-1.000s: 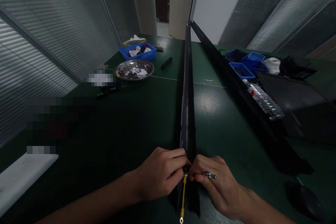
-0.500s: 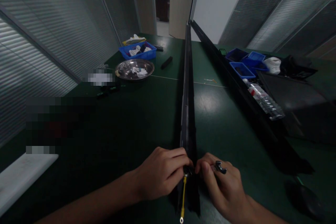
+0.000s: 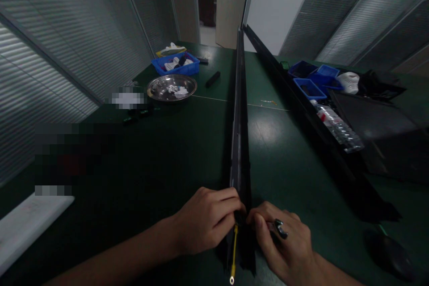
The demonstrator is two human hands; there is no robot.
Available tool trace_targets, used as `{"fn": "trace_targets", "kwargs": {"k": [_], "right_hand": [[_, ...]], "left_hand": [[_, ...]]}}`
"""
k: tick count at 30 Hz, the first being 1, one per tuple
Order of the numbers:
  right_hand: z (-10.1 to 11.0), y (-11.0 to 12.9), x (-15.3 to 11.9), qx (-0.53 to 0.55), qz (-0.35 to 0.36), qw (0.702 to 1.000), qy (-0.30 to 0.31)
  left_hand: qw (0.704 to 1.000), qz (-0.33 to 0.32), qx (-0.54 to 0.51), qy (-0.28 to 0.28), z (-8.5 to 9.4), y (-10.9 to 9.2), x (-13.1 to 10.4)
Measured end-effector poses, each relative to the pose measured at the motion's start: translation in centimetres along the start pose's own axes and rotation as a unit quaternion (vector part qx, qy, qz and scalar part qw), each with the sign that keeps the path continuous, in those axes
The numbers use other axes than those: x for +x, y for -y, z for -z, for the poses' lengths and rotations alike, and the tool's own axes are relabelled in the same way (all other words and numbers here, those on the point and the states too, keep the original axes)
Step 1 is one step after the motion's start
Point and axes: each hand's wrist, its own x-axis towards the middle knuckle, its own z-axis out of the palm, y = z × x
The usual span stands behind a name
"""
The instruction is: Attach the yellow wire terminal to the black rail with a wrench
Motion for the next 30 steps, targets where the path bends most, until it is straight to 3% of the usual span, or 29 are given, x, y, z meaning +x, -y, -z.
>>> {"fn": "trace_targets", "kwargs": {"k": [19, 30], "right_hand": [[0.11, 0.37, -0.44, -0.016, 0.040, 0.998, 0.047], [0.62, 0.33, -0.37, 0.002, 0.029, 0.996, 0.082]], "left_hand": [[1.000, -0.001, -0.013, -0.004, 0.09, 0.06, 0.03], [1.000, 0.006, -0.017, 0.002, -0.01, 0.14, 0.09]]}}
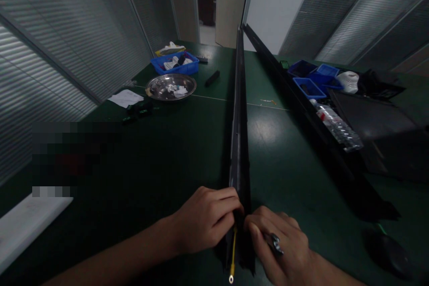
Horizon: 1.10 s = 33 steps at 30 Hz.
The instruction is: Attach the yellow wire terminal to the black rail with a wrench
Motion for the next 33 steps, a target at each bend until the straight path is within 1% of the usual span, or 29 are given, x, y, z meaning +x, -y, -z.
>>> {"fn": "trace_targets", "kwargs": {"k": [13, 20, 25, 33], "right_hand": [[0.19, -0.16, 0.20, 0.004, -0.001, 1.000, 0.007], [0.39, -0.31, 0.21, 0.027, -0.001, 0.999, 0.016], [0.33, -0.39, 0.02, 0.025, -0.003, 0.999, 0.021], [-0.17, -0.43, 0.28, 0.027, -0.028, 0.998, -0.046]], "left_hand": [[1.000, -0.010, 0.008, -0.007, 0.02, -0.01, 0.07], [1.000, -0.003, 0.004, -0.006, 0.01, -0.06, -0.01], [1.000, -0.007, 0.003, -0.008, -0.01, -0.08, 0.05], [1.000, -0.003, -0.002, -0.006, 0.16, -0.14, -0.01]]}}
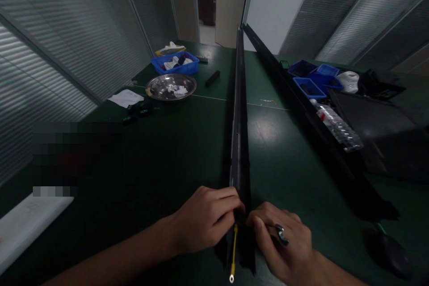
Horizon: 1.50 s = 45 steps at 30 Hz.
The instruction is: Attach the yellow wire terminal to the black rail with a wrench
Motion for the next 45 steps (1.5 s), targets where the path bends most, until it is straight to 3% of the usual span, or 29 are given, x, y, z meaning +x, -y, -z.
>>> {"fn": "trace_targets", "kwargs": {"k": [9, 19, 31, 45], "right_hand": [[-0.3, 0.0, -0.2, -0.013, 0.011, 1.000, -0.002], [0.4, -0.2, -0.1, -0.007, 0.018, 0.998, 0.051], [0.5, -0.4, 0.0, 0.023, 0.004, 0.997, 0.073], [0.7, -0.2, 0.4, 0.024, 0.021, 0.997, 0.074]], "left_hand": [[1.000, -0.001, 0.011, 0.007, -0.1, 0.1, 0.0], [1.000, -0.002, 0.008, 0.003, -0.1, 0.2, -0.1], [1.000, 0.002, 0.005, 0.005, -0.1, 0.2, 0.0], [1.000, 0.003, -0.008, 0.002, -0.2, 0.2, 0.0]]}}
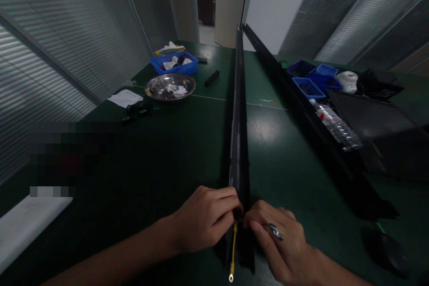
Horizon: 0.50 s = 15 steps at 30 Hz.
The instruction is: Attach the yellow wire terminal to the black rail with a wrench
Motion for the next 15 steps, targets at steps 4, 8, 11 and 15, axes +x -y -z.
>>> {"fn": "trace_targets", "kwargs": {"k": [4, 8, 11, 15], "right_hand": [[-0.25, 0.17, -0.03, -0.018, -0.004, 1.000, -0.017], [-0.80, 0.58, -0.32, -0.049, -0.007, 0.997, -0.056], [-0.94, 0.79, -0.47, -0.065, -0.007, 0.996, -0.055], [-0.62, 0.69, -0.33, -0.071, -0.001, 0.997, -0.035]], "left_hand": [[1.000, -0.001, 0.002, 0.001, -0.03, 0.05, -0.09], [1.000, -0.007, 0.001, -0.003, -0.02, 0.07, -0.08], [1.000, -0.006, 0.008, -0.003, 0.00, 0.05, -0.04], [1.000, -0.001, 0.008, 0.001, 0.04, -0.03, -0.01]]}}
